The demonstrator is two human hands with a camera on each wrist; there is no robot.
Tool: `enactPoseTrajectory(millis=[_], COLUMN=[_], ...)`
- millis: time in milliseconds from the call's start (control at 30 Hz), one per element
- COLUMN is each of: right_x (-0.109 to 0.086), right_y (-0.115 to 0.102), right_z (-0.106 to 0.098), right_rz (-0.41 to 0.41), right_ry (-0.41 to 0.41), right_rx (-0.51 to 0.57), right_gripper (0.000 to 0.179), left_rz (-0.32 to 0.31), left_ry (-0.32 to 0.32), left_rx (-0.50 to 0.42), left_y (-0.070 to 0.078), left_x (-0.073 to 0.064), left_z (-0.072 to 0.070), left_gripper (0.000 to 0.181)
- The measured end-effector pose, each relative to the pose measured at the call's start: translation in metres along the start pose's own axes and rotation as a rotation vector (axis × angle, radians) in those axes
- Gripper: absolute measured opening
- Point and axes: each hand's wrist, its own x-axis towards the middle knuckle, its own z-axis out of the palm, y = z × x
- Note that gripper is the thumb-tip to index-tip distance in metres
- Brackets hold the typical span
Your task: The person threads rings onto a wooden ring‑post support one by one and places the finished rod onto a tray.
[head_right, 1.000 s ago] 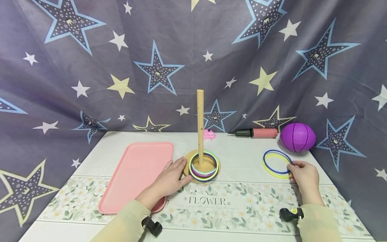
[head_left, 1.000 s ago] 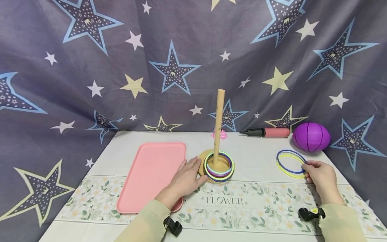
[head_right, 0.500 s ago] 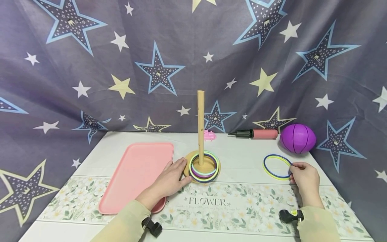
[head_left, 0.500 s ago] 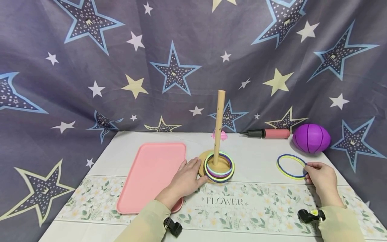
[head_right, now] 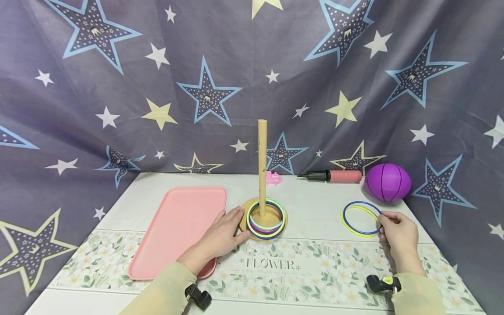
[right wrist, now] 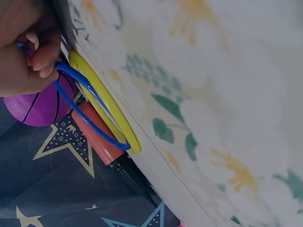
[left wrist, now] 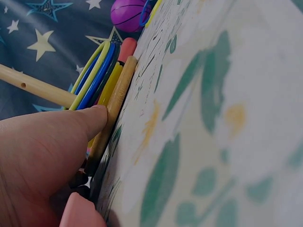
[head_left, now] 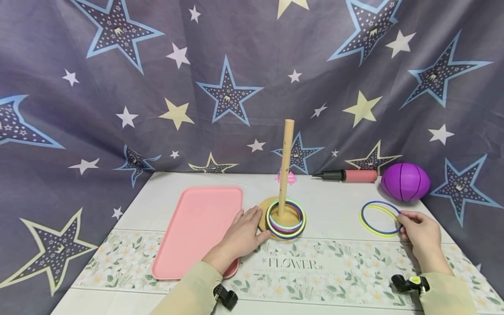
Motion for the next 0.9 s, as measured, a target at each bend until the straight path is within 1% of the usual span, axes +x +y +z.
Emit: enactPoseTrajectory(millis=[133, 267, 500, 767, 900], right_x=[0.0, -0.002, -0.01, -0.021, -0.028], right_y=[-0.002, -0.008, -0.026, -0.06, -0.08], right_z=[-0.001, -0.002, 0.0, 0.005, 0.01], right_rz=[0.02, 0.026, -0.002, -0.042, -0.083], right_ry=[0.004, -0.003, -0.048, -0.121, -0.17], right_rx=[0.089, 0.195, 0.352, 0.446, 0.519], right_gripper=[0.007, 0.012, 0.009, 0.009, 0.01], left_rz=[0.004, 0.003, 0.005, 0.007, 0.003], left_ry=[-0.001, 0.0, 0.004, 0.003, 0.003], left_rx=[0.0, -0.007, -0.005, -0.013, -0.012], left_y=[0.001, 0.001, 0.001, 0.003, 0.003], left_x=[0.0, -0.001, -0.001, -0.002, -0.002], left_z=[-0.001, -0.001, -0.001, -0.003, -0.002], left_gripper=[0.083, 0.083, 0.084, 0.083, 0.083])
